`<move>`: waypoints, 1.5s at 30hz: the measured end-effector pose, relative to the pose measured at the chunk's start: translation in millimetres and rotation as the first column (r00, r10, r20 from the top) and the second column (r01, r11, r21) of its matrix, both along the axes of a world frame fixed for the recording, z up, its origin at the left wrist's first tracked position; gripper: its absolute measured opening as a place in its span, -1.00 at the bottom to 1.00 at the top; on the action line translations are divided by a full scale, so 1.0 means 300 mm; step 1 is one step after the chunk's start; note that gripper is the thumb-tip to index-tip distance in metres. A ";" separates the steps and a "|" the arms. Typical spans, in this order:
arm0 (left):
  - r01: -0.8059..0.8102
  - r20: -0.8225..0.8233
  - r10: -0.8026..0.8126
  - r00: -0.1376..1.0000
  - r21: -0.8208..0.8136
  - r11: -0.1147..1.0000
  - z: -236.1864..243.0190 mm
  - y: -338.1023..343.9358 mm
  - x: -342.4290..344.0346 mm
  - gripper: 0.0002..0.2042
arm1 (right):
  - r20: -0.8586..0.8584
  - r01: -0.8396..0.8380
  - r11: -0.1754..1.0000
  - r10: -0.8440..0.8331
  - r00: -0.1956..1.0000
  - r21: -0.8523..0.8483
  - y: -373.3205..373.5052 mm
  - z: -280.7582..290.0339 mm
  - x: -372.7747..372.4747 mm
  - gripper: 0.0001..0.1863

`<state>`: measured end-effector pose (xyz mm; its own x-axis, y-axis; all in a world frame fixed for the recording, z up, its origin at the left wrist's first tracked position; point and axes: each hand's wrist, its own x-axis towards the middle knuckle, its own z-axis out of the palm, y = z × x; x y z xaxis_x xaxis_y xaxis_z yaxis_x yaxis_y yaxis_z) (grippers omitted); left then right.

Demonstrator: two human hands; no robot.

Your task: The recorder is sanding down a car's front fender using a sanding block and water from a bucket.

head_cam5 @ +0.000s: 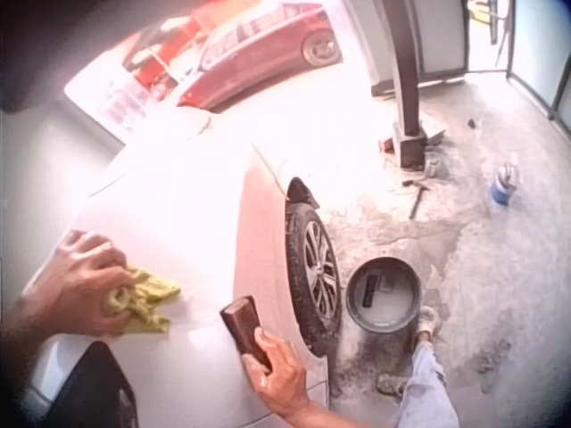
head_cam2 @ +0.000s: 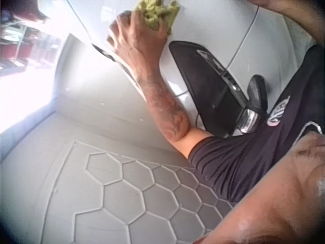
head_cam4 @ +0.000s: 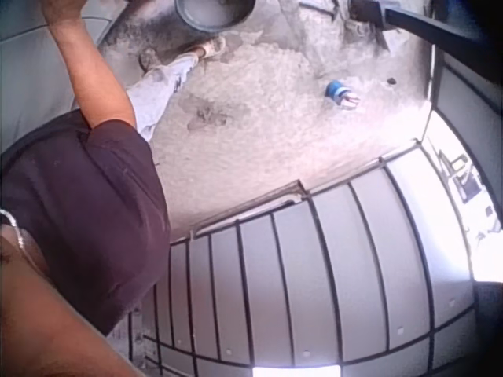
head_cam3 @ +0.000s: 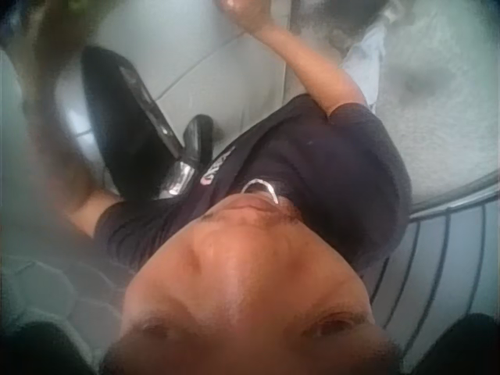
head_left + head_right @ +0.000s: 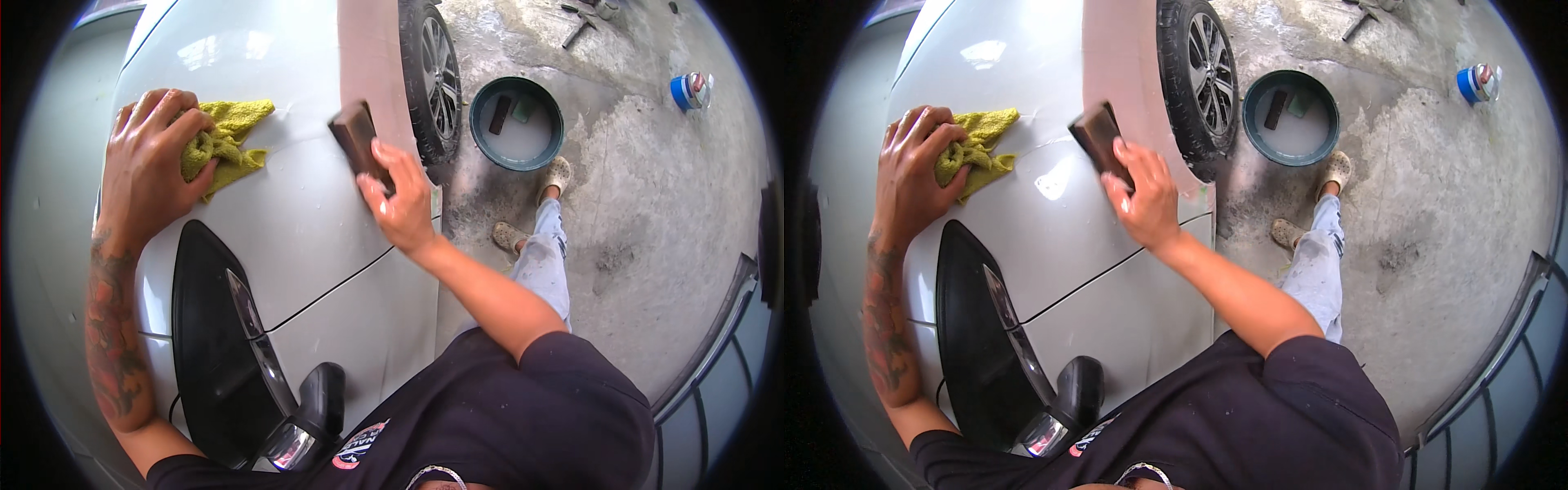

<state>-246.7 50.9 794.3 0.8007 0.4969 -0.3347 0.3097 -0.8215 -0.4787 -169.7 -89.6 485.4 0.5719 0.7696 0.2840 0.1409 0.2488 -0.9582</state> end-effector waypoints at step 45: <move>-0.072 0.025 0.067 0.997 0.360 0.930 -0.035 0.067 -0.001 -0.64 | 0.142 0.140 0.990 -0.144 0.979 0.035 0.392 -0.052 0.197 -0.54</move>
<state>-247.0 70.9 783.7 0.7626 0.6369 -0.1129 0.3676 -0.5703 -0.7346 -110.5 28.0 469.7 0.6265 0.6755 0.3888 0.3124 0.2393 -0.9193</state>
